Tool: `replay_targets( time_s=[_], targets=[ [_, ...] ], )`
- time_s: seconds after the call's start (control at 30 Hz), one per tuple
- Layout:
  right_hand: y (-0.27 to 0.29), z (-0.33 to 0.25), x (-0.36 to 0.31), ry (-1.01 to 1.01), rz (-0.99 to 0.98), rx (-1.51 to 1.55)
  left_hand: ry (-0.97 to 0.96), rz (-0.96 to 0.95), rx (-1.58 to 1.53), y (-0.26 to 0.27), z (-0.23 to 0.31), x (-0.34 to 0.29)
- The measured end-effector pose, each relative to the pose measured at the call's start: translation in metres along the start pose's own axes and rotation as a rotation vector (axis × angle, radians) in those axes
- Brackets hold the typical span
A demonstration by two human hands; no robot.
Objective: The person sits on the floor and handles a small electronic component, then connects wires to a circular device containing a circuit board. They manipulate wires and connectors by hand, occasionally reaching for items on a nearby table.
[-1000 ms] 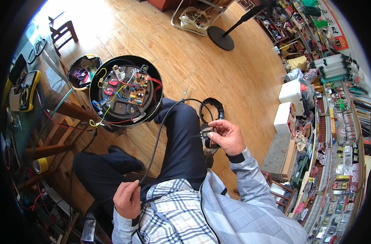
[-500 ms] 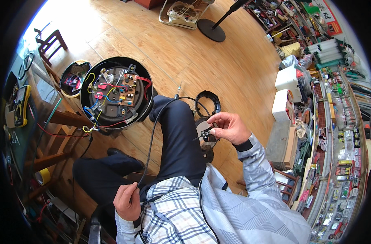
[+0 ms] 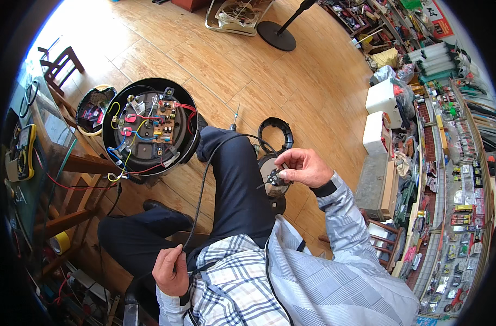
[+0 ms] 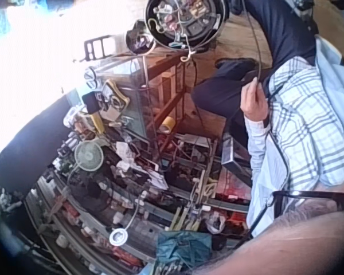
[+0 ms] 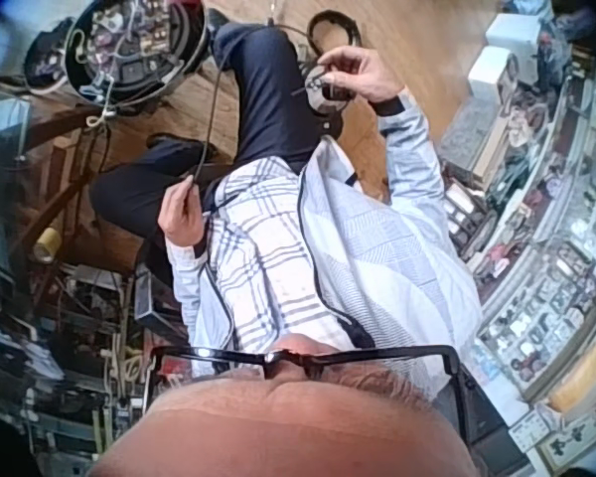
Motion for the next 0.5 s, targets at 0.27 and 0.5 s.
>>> replay_targets(
  time_s=[0.27, 0.5],
  targets=[
    [0.002, 0.008, 0.004, -0.03, 0.012, 0.022, -0.013, 0.012, 0.001, 0.0, -0.001, 0.0],
    [0.007, 0.011, 0.007, 0.006, 0.073, -0.006, -0.01, 0.011, 0.0, 0.0, -0.003, -0.001]
  ],
)
Point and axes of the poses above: each hand's wrist, its own x-axis towards the middle knuckle, its own y-axis out of the back of the hand, z = x × y, the point moved 9 cm from there along x, towards the middle knuckle, and after that the axes turned 1 degree about -y, right-handed, at the moved point
